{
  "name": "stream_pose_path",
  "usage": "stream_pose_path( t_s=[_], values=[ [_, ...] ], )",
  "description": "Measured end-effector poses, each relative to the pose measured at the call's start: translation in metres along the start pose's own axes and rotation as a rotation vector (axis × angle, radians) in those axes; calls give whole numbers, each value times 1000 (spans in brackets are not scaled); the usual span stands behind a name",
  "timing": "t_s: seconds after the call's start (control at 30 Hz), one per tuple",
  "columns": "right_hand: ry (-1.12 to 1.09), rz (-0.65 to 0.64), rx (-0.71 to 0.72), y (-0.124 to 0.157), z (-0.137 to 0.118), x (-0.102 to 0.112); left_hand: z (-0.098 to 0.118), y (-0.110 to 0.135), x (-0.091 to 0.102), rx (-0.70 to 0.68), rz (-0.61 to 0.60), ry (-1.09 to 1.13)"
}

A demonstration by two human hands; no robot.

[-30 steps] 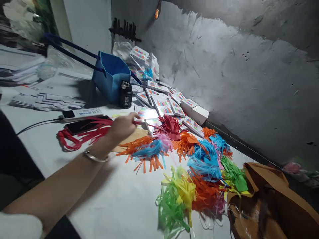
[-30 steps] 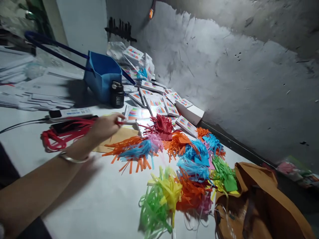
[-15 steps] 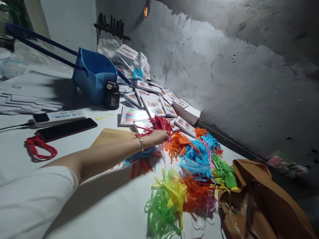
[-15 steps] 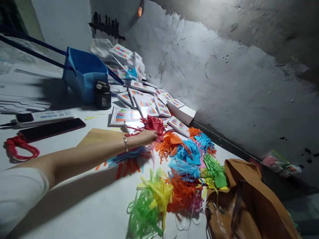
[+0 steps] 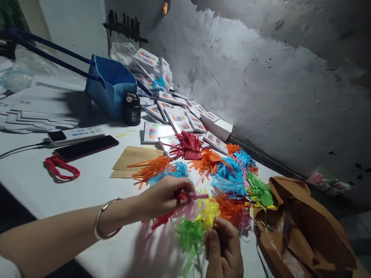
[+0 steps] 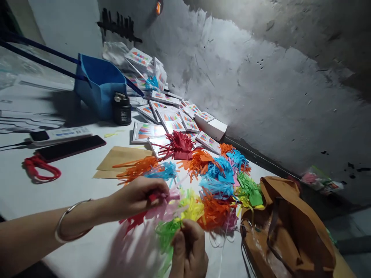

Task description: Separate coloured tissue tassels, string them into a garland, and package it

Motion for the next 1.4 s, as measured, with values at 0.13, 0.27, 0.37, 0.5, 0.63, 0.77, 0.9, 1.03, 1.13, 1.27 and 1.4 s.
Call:
stream_pose_path(
  t_s=[0.13,0.27,0.37,0.5,0.63,0.77,0.9,1.03,1.13,1.27,1.4],
  values=[
    [41,-148,35,0,-16,-21,-2,32,-15,-23,7,-66],
    [156,-233,127,-6,-1,-20,-18,50,-7,15,-41,-97],
    [226,-124,187,-12,12,-10,-43,56,24,144,-163,-319],
    [232,-235,194,-12,11,-5,-59,58,64,334,-47,-615],
    [142,-459,181,-1,3,-15,-25,60,46,308,-18,-195],
    [20,-403,14,10,1,-21,1,64,0,564,-154,306],
    [34,-183,-129,20,-1,-16,-6,70,-17,810,-21,448],
    [183,-190,-55,30,-4,-12,-15,74,-18,829,2,450],
    [269,-185,32,34,-4,-12,-14,74,-19,804,16,450],
    [295,-194,81,34,0,-11,-13,75,-21,794,39,425],
    [294,-212,67,34,3,-9,-14,76,-22,784,35,419]
  ],
)
Point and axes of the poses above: each hand's wrist, its own y-axis away from the middle knuckle, its own x-axis out of the back of the hand, z = x × y, the point moved 1 cm from there along -y, towards the middle knuckle, and after that the axes turned 15 degrees about z, right-handed, at the moved point
